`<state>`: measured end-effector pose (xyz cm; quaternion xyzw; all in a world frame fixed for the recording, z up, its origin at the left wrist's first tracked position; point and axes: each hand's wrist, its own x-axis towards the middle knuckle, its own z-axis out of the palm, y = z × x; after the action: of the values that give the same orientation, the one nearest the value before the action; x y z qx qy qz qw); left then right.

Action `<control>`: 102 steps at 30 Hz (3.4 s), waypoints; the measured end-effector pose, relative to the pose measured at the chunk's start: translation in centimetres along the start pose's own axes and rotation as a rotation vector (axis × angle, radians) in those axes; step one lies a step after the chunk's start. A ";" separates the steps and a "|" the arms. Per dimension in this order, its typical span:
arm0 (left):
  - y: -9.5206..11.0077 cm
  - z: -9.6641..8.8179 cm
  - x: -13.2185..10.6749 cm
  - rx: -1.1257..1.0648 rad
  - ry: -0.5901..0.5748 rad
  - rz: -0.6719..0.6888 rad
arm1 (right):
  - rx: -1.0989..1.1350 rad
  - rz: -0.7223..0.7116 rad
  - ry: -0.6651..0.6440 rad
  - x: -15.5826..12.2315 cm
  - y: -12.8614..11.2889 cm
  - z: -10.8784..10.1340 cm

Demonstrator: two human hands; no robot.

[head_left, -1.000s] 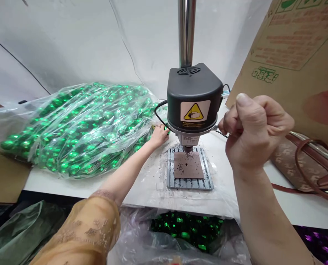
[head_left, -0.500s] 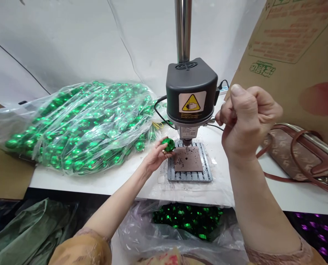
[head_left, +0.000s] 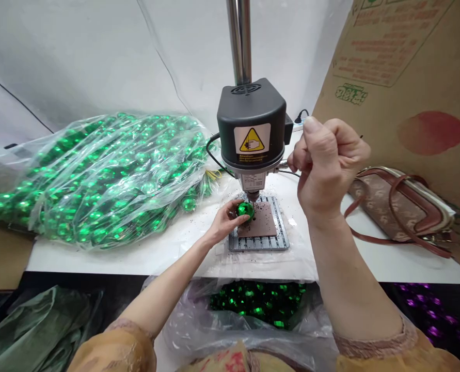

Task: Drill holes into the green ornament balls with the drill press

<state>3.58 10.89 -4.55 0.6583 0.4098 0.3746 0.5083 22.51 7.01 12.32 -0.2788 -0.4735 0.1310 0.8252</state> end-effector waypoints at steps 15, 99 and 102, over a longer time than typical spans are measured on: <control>-0.9 3.4 -0.3 0.253 0.104 0.204 | -0.150 -0.057 -0.065 -0.2 0.6 -0.5; -1.1 -10.6 7.2 1.108 0.108 0.047 | 0.005 -0.008 0.028 0.0 -0.4 0.2; -1.7 -12.4 6.6 0.936 0.164 0.114 | -0.001 -0.010 0.037 -0.1 -0.4 0.3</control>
<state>-5.42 21.68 -3.18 0.8062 0.5365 0.2279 0.1015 22.17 6.74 12.66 -0.2792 -0.4597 0.1215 0.8343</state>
